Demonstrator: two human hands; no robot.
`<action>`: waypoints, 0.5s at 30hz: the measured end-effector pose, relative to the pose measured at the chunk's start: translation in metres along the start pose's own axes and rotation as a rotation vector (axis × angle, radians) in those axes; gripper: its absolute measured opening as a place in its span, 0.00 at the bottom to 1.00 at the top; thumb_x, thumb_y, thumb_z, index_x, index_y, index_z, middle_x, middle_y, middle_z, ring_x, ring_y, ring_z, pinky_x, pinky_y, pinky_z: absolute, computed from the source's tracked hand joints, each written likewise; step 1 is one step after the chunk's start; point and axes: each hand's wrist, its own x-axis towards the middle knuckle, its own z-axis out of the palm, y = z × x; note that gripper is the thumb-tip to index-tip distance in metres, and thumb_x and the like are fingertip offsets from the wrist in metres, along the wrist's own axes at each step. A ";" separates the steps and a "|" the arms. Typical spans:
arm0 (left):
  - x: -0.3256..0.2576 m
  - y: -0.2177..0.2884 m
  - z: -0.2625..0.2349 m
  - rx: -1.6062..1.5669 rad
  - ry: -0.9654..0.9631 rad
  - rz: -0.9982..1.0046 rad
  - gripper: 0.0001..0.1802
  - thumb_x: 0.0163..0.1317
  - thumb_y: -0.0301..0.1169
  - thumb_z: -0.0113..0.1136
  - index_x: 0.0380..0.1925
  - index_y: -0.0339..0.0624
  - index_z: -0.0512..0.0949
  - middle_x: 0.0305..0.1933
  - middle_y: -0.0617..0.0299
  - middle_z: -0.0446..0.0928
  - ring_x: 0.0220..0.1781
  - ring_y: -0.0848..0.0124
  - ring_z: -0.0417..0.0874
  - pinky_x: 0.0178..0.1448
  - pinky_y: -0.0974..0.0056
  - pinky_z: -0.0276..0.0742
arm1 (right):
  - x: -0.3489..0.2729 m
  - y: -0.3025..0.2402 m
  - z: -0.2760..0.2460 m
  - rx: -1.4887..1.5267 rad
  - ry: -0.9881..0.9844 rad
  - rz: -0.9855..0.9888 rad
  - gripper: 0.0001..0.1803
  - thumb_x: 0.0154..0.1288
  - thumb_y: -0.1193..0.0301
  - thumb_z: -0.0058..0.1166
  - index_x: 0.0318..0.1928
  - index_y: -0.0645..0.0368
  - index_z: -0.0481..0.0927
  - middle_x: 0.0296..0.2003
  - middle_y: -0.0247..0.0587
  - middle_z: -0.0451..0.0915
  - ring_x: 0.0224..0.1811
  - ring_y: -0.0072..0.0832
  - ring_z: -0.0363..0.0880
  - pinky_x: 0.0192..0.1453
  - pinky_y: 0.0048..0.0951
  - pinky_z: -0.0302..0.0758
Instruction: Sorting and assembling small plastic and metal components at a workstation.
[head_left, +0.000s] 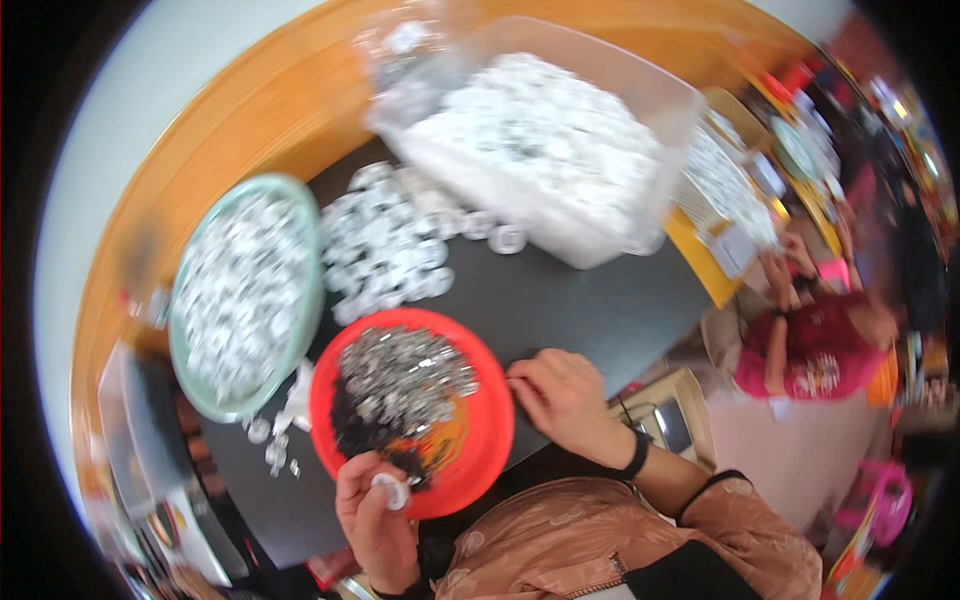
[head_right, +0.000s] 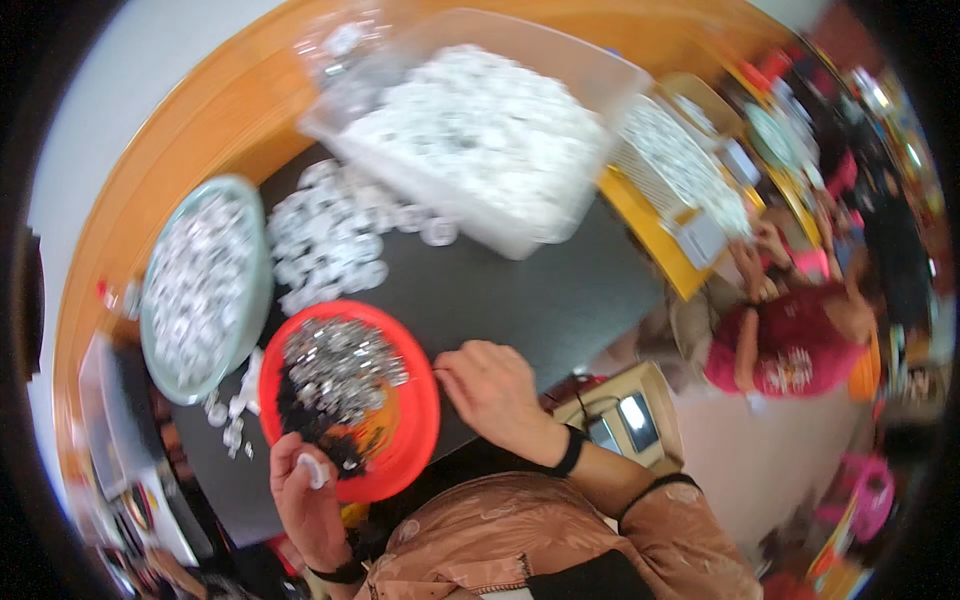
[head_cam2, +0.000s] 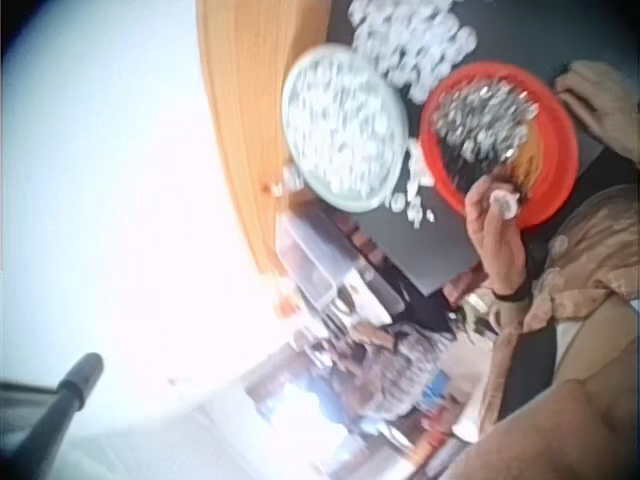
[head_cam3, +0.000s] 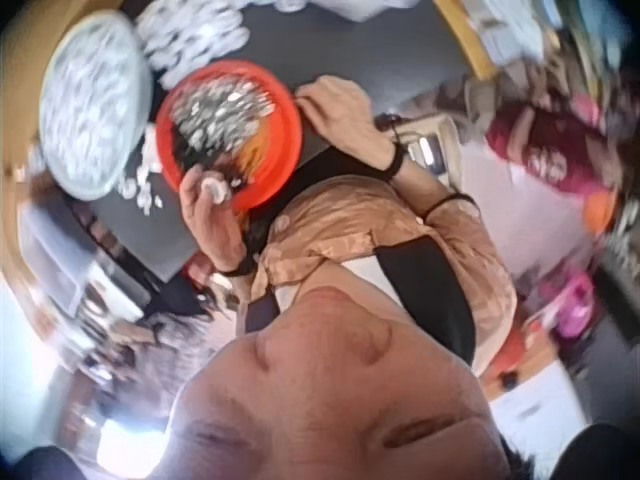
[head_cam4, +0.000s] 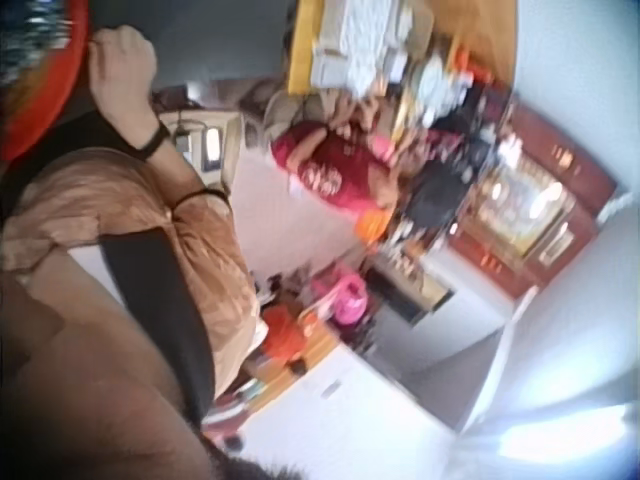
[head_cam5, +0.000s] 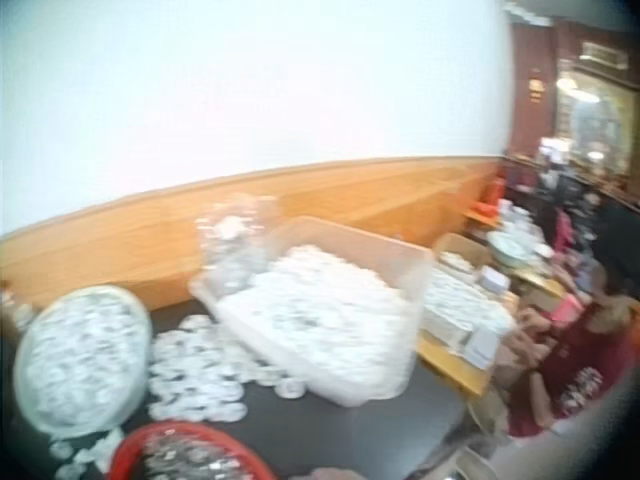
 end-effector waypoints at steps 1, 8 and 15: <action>-0.002 0.000 -0.001 0.002 0.013 0.020 0.18 0.57 0.22 0.54 0.49 0.33 0.73 0.36 0.54 0.79 0.34 0.73 0.78 0.38 0.73 0.71 | 0.001 -0.001 0.000 -0.020 -0.038 0.011 0.06 0.56 0.71 0.61 0.35 0.54 0.78 0.28 0.38 0.74 0.30 0.38 0.75 0.33 0.37 0.68; -0.010 0.005 -0.016 0.027 0.059 0.093 0.14 0.60 0.22 0.54 0.47 0.34 0.75 0.36 0.58 0.79 0.38 0.75 0.78 0.46 0.72 0.70 | 0.028 -0.016 -0.047 0.056 -0.433 0.053 0.10 0.59 0.71 0.58 0.41 0.56 0.78 0.31 0.42 0.75 0.38 0.44 0.77 0.39 0.41 0.74; -0.005 0.001 -0.011 0.062 0.005 0.061 0.12 0.60 0.22 0.53 0.45 0.34 0.75 0.37 0.60 0.79 0.39 0.77 0.78 0.48 0.73 0.70 | 0.105 -0.013 -0.034 -0.050 -0.362 -0.153 0.11 0.60 0.71 0.57 0.43 0.57 0.77 0.34 0.45 0.77 0.38 0.47 0.79 0.39 0.43 0.76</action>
